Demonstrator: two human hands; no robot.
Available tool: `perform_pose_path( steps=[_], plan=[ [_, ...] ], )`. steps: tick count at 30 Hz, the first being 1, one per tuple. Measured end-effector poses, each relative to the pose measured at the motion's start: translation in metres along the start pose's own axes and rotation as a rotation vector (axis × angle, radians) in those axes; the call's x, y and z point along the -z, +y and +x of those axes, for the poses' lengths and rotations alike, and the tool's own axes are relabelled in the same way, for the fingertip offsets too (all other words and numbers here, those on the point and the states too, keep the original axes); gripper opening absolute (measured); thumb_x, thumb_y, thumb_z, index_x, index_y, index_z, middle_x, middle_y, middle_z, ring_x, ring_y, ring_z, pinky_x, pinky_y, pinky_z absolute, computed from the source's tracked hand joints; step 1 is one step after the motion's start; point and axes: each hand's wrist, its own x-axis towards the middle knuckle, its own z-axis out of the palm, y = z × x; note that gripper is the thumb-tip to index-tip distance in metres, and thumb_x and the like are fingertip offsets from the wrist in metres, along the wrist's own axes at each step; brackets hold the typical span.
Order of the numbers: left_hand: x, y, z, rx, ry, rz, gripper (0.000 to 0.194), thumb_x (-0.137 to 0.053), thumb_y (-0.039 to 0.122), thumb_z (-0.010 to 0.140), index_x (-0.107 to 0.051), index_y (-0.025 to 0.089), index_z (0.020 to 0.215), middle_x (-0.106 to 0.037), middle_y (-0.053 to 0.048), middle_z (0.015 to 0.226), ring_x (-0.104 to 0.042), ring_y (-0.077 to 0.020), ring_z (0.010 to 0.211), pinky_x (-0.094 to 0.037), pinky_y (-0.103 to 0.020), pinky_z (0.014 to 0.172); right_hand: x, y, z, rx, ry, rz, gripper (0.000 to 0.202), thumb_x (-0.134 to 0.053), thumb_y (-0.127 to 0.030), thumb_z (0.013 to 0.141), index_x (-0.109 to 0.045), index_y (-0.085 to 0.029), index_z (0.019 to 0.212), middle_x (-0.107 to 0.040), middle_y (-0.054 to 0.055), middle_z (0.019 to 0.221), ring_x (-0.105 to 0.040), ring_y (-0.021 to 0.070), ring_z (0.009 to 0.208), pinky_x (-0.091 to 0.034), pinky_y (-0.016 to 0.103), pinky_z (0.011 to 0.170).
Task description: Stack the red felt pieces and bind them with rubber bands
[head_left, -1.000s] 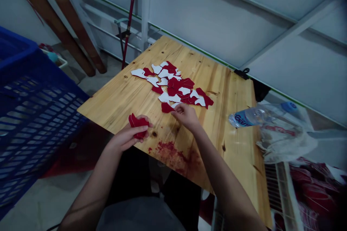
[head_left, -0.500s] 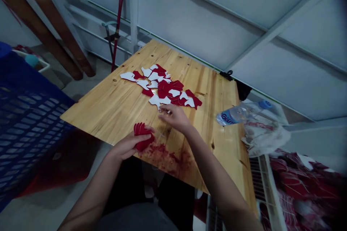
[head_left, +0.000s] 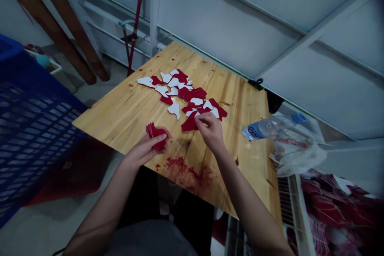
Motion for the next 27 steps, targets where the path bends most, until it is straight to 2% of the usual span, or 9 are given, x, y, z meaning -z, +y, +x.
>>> perform_pose_path(
  steps=[3, 6, 9, 12, 16, 18, 21, 24, 27],
  plan=[
    [-0.007, -0.002, 0.008, -0.017, 0.060, 0.060, 0.038, -0.082, 0.028, 0.069, -0.061, 0.017, 0.100, -0.067, -0.002, 0.081, -0.063, -0.0120, 0.059, -0.054, -0.024, 0.052, -0.008, -0.012, -0.014, -0.104, -0.102, 0.137, 0.015, -0.063, -0.033, 0.082, -0.071, -0.020, 0.079, -0.062, 0.006, 0.090, -0.061, 0.0162, 0.075, -0.054, 0.030, 0.065],
    [-0.013, -0.002, 0.011, -0.063, 0.095, 0.138, 0.040, -0.082, 0.035, 0.068, -0.059, 0.018, 0.096, -0.064, 0.002, 0.074, -0.060, -0.0106, 0.054, -0.051, -0.022, 0.048, -0.017, -0.016, -0.028, -0.135, -0.129, 0.205, 0.015, -0.063, -0.033, 0.083, -0.072, -0.021, 0.080, -0.060, 0.006, 0.090, -0.060, 0.0154, 0.075, -0.052, 0.029, 0.066],
    [-0.014, 0.000, 0.011, -0.060, 0.063, 0.189, 0.041, -0.082, 0.040, 0.066, -0.060, 0.017, 0.092, -0.064, 0.002, 0.073, -0.056, -0.0089, 0.050, -0.047, -0.021, 0.045, -0.022, -0.021, -0.038, -0.126, -0.164, 0.193, 0.014, -0.062, -0.029, 0.085, -0.073, -0.021, 0.083, -0.060, 0.006, 0.088, -0.060, 0.0160, 0.077, -0.050, 0.029, 0.066],
    [-0.014, -0.002, 0.012, -0.036, 0.031, 0.227, 0.039, -0.083, 0.038, 0.064, -0.063, 0.017, 0.090, -0.064, 0.003, 0.070, -0.054, -0.0090, 0.049, -0.043, -0.020, 0.043, -0.027, -0.027, -0.045, -0.137, -0.185, 0.160, 0.014, -0.061, -0.026, 0.085, -0.074, -0.020, 0.085, -0.059, 0.008, 0.097, -0.060, 0.0149, 0.076, -0.048, 0.027, 0.062],
    [-0.016, -0.007, 0.020, -0.086, -0.019, 0.195, 0.028, -0.082, 0.023, 0.063, -0.069, 0.017, 0.087, -0.071, 0.000, 0.079, -0.065, -0.0131, 0.072, -0.052, -0.022, 0.066, -0.035, -0.026, -0.047, -0.127, -0.177, 0.191, 0.013, -0.062, -0.025, 0.085, -0.074, -0.020, 0.085, -0.062, 0.007, 0.097, -0.062, 0.0171, 0.085, -0.051, 0.028, 0.071],
    [-0.017, -0.006, 0.023, -0.109, 0.002, 0.174, 0.024, -0.079, 0.016, 0.062, -0.070, 0.015, 0.084, -0.072, -0.001, 0.082, -0.067, -0.0145, 0.079, -0.053, -0.023, 0.073, -0.036, -0.020, -0.039, -0.117, -0.223, 0.166, 0.012, -0.063, -0.026, 0.085, -0.073, -0.020, 0.085, -0.065, 0.006, 0.091, -0.063, 0.0178, 0.085, -0.051, 0.029, 0.073],
    [-0.011, 0.003, 0.023, -0.065, 0.066, 0.192, 0.026, -0.075, 0.015, 0.064, -0.066, 0.014, 0.089, -0.070, -0.003, 0.076, -0.067, -0.0162, 0.062, -0.051, -0.024, 0.054, -0.031, -0.010, -0.010, -0.110, -0.242, -0.103, 0.014, -0.064, -0.031, 0.086, -0.073, -0.019, 0.086, -0.070, 0.006, 0.089, -0.064, 0.0196, 0.085, -0.049, 0.031, 0.076],
    [0.000, 0.015, 0.017, -0.020, 0.046, 0.152, 0.032, -0.071, 0.019, 0.070, -0.060, 0.017, 0.100, -0.072, -0.007, 0.080, -0.067, -0.0205, 0.053, -0.048, -0.026, 0.040, -0.031, -0.005, 0.029, 0.000, -0.267, -0.434, 0.020, -0.065, -0.038, 0.086, -0.073, -0.019, 0.089, -0.070, 0.007, 0.096, -0.063, 0.0205, 0.088, -0.044, 0.030, 0.075],
    [0.010, 0.024, 0.010, -0.057, 0.046, 0.020, 0.032, -0.067, 0.014, 0.072, -0.059, 0.018, 0.103, -0.073, -0.008, 0.087, -0.068, -0.0186, 0.057, -0.050, -0.023, 0.043, -0.039, -0.005, 0.061, 0.120, -0.455, -0.600, 0.024, -0.070, -0.041, 0.081, -0.071, -0.018, 0.088, -0.069, 0.007, 0.093, -0.061, 0.0196, 0.082, -0.038, 0.028, 0.066]
  ],
)
